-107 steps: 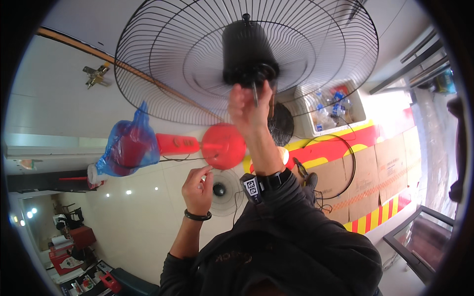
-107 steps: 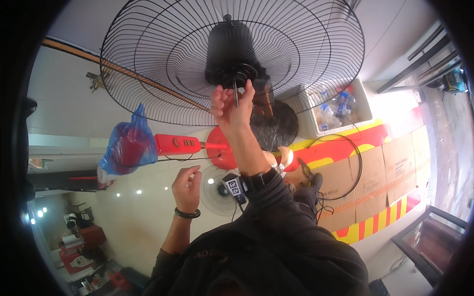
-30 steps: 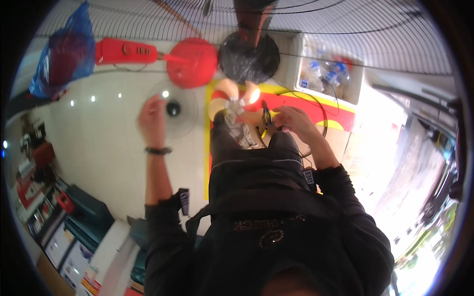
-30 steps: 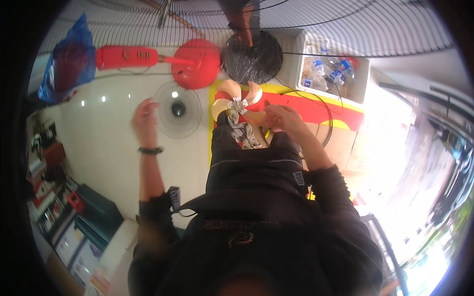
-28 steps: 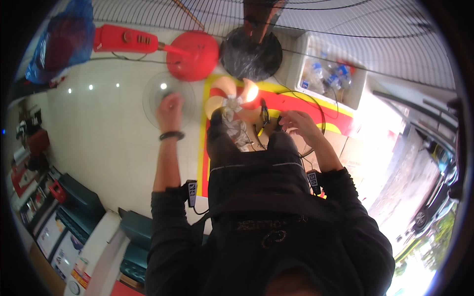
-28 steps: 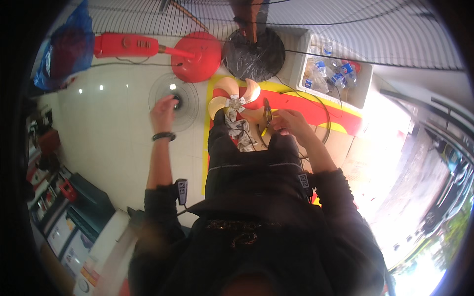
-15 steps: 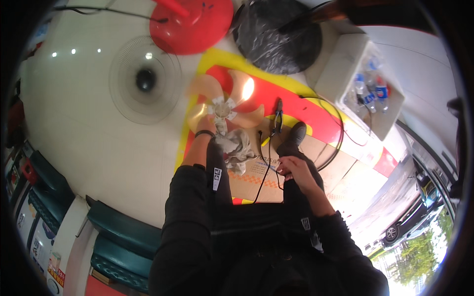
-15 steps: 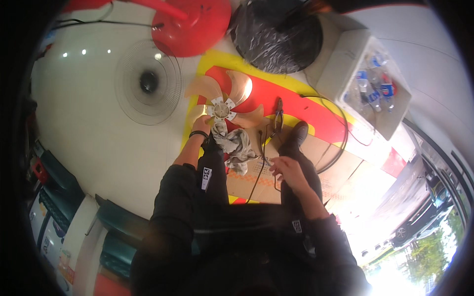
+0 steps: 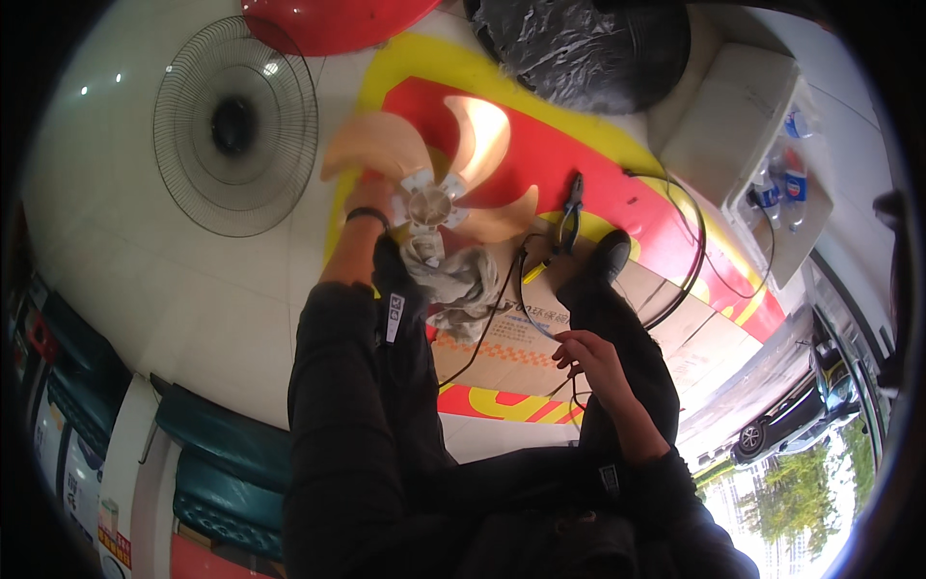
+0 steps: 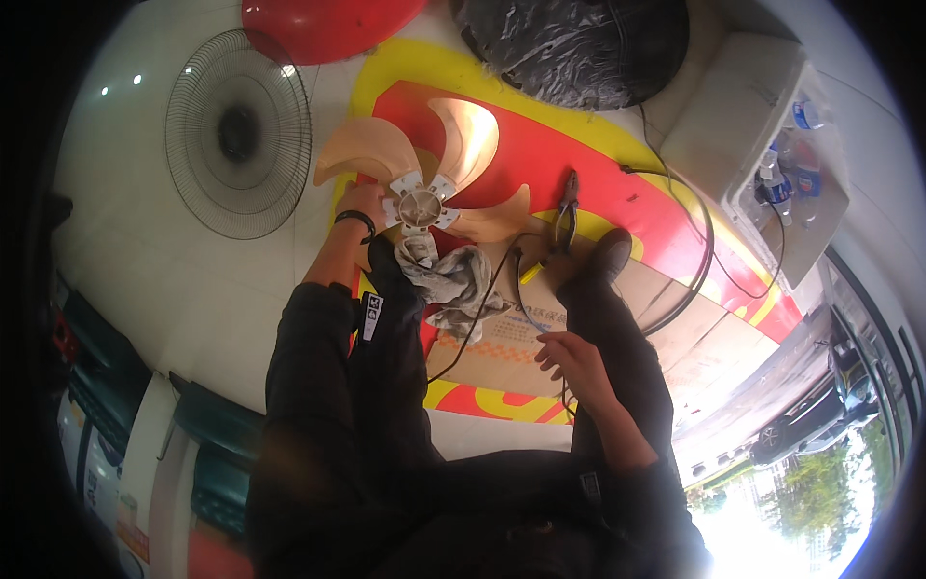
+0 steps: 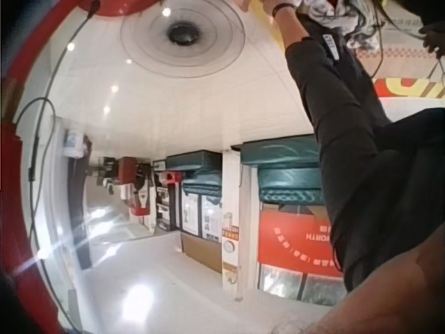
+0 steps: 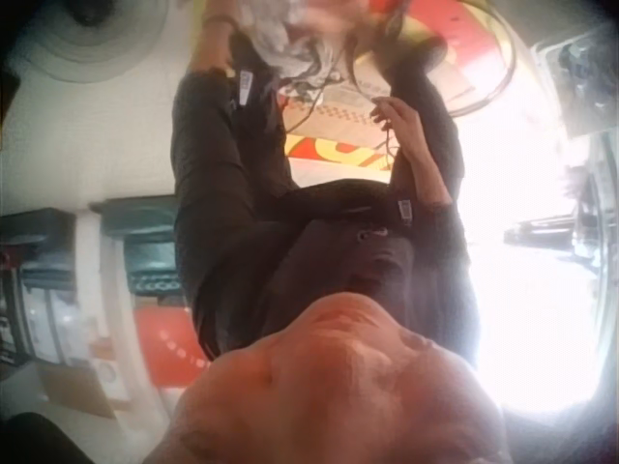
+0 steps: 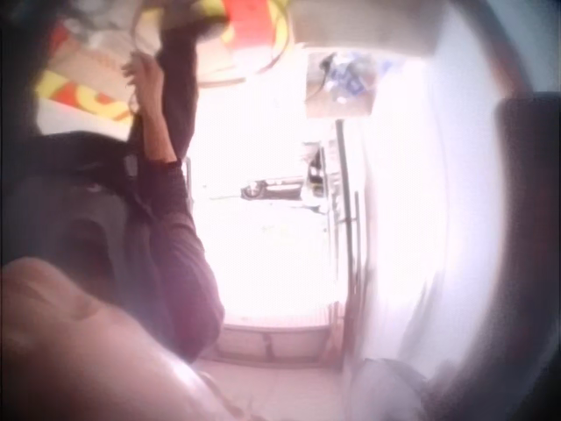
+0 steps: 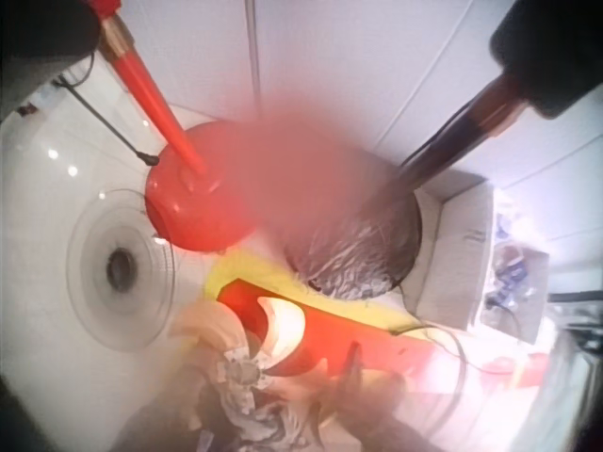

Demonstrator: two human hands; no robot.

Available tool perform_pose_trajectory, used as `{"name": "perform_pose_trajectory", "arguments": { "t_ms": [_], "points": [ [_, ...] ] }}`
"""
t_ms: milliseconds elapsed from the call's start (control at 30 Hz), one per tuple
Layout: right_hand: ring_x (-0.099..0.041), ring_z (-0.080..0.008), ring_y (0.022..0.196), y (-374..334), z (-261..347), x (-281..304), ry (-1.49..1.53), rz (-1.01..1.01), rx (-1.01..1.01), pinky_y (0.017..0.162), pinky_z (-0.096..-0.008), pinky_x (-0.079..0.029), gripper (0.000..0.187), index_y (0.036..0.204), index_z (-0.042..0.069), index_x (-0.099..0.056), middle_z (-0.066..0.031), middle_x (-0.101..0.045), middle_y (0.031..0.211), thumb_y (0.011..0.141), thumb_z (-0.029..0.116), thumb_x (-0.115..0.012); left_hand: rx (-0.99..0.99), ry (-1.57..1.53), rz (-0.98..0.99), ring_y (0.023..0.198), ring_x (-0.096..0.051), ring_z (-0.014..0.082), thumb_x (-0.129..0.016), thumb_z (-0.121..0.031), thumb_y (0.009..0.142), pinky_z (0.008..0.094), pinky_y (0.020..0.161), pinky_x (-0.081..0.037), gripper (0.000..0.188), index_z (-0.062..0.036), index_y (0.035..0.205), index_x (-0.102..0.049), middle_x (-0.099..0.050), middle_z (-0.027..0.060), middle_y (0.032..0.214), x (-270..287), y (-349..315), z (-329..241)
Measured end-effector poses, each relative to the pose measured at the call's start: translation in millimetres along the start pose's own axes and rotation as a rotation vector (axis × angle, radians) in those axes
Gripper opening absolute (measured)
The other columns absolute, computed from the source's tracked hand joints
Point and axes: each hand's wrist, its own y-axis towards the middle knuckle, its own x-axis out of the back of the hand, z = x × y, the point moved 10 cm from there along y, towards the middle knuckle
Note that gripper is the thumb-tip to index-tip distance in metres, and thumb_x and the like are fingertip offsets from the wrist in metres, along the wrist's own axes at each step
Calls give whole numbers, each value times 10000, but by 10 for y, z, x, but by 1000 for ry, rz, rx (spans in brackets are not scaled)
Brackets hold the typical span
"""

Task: The person picks up a fan blade and a front grille, then walks to a standing fan. They attach the front grille to the fan, secure it, and then mount the fan blade onto the motor shaft, completing the assembly.

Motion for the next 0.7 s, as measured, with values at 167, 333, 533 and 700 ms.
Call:
{"name": "perform_pose_trajectory", "arguments": {
  "t_ms": [167, 333, 533, 700],
  "points": [
    [-614, -110, 748, -326, 10, 49, -28, -33, 64, 630, -234, -479, 267, 1090, -18, -611, -65, -661, 858, 949, 181, -505, -183, -4, 137, 963, -639, 312, -623, -199, 803, 406, 856, -496, 194, -66, 920, -701, -675, 173, 975, 540, -730, -431],
    [-620, -118, 740, -942, 521, -47, 110, -42, 106, 626, -236, -480, 293, 1114, 8, -605, -67, -661, 889, 969, 231, -482, -277, 66, -235, 884, -639, 295, -557, -264, 834, 428, 733, -472, 235, -83, 884, -698, -669, 165, 884, 1614, -1809, -881],
    [-544, -296, 1175, -2238, 1512, -845, 566, 461, 261, 868, -370, -492, 638, 1461, 53, -240, -194, -444, 1384, 972, 388, -475, -690, -54, -938, 794, -574, 223, -626, -249, 699, 354, 668, -416, 259, -133, 928, -665, -627, 19, 862, 3343, -4231, -1300],
    [-513, -283, 1214, -3644, 2137, -1533, 580, 718, 553, 972, -399, -442, 726, 1486, 52, -196, -170, -443, 1391, 949, 433, -500, -664, -49, -1200, 783, -586, 239, -684, -201, 637, 360, 658, -427, 298, -67, 902, -662, -643, 29, 879, 4237, -5627, -1321]
  ]
}}
